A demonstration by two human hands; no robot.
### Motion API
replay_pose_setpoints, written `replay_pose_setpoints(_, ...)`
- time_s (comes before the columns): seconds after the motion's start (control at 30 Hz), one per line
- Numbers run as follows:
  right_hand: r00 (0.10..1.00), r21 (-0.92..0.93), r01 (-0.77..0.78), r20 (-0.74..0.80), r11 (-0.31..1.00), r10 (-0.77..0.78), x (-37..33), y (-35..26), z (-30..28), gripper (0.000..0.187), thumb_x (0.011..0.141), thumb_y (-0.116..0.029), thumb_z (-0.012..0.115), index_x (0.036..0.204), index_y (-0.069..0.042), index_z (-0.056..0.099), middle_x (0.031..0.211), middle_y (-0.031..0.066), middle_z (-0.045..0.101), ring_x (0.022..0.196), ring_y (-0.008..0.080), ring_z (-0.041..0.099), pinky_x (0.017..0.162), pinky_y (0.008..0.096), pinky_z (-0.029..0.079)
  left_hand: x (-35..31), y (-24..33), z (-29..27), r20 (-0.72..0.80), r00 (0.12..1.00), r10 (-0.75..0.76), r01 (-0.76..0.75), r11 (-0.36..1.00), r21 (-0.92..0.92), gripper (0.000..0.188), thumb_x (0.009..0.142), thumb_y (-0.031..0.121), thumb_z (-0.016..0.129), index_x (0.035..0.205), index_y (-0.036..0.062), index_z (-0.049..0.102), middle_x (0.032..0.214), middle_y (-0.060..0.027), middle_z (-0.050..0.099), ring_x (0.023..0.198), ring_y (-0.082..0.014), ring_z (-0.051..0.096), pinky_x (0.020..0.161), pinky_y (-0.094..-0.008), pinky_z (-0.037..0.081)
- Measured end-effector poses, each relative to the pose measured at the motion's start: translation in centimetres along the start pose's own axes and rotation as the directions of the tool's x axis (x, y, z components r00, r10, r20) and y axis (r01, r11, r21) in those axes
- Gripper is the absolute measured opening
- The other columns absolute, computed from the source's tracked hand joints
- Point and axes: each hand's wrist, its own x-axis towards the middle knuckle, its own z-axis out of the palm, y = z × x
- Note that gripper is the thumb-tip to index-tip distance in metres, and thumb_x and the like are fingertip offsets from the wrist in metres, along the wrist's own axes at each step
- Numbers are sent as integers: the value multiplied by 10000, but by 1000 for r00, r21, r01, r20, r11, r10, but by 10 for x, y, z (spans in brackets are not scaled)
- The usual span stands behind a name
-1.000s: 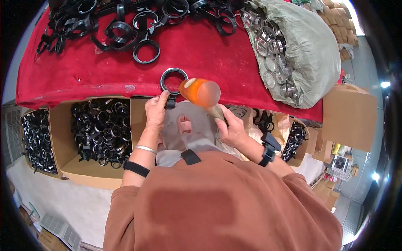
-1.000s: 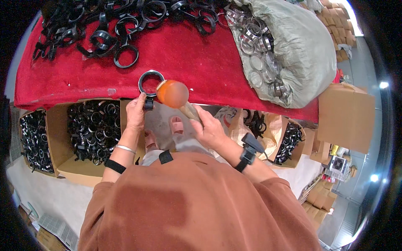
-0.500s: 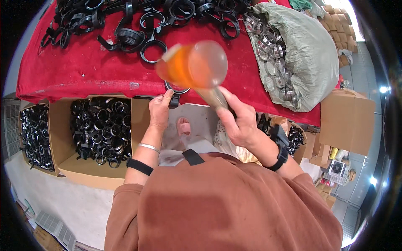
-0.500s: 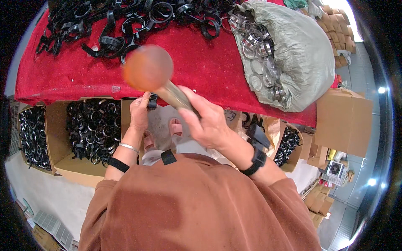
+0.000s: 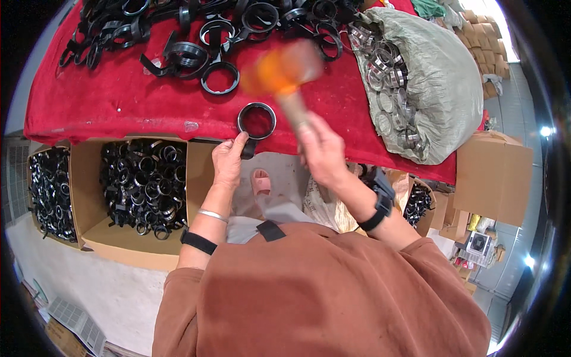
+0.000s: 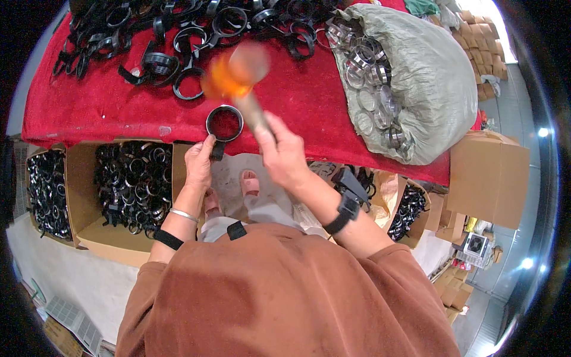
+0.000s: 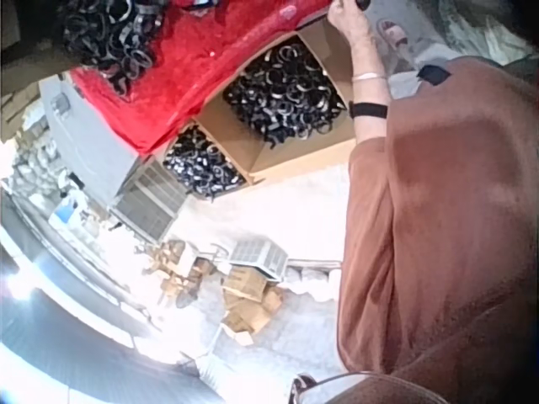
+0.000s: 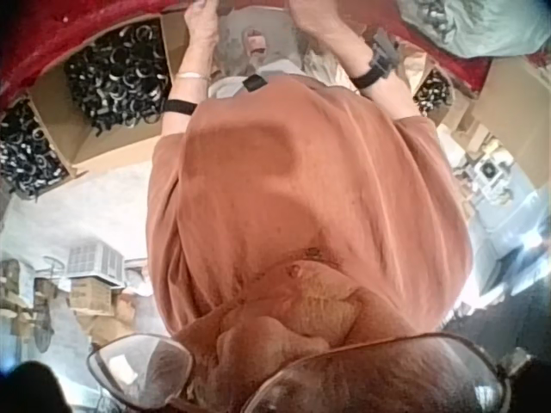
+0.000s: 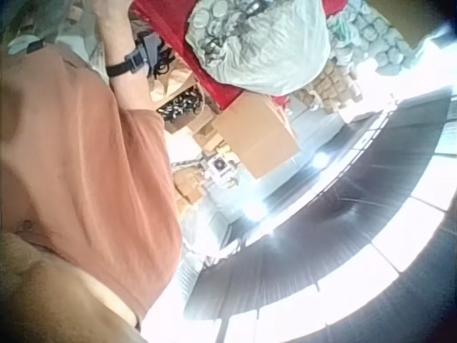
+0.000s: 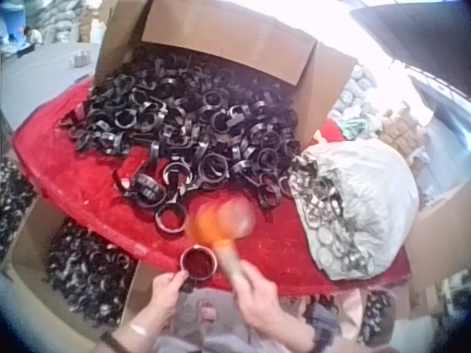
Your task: Using a rubber mallet to hammer plastic rings or circular components together or into place.
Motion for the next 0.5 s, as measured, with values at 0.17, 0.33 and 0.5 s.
replay_pose_setpoints(0.17,981,44,-195,24,980,195,8,-9,-17,304,946,-215,433,1180,-39,515,631,2,494,505,78,474,448,247,410,-1,7,2,-1,999,-37,37,999,37,280,829,300,671,691,69,592,663,40,534,581,-54,435,543,-232,366)
replay_pose_setpoints(0.33,996,9,85,4,996,-85,-44,-4,-33,313,936,-178,432,1201,-26,500,698,34,551,545,90,513,511,247,440,-6,9,-4,1,1000,24,-24,997,73,258,855,287,634,749,53,621,692,26,564,598,-56,457,558,-229,376)
replay_pose_setpoints(0.5,981,-335,186,110,924,-158,-49,15,-35,338,908,-201,483,1204,-40,507,736,113,591,623,148,582,614,300,476,-19,20,-3,111,990,-83,77,995,59,347,880,343,581,811,8,637,691,-9,576,611,-89,514,587,-247,414)
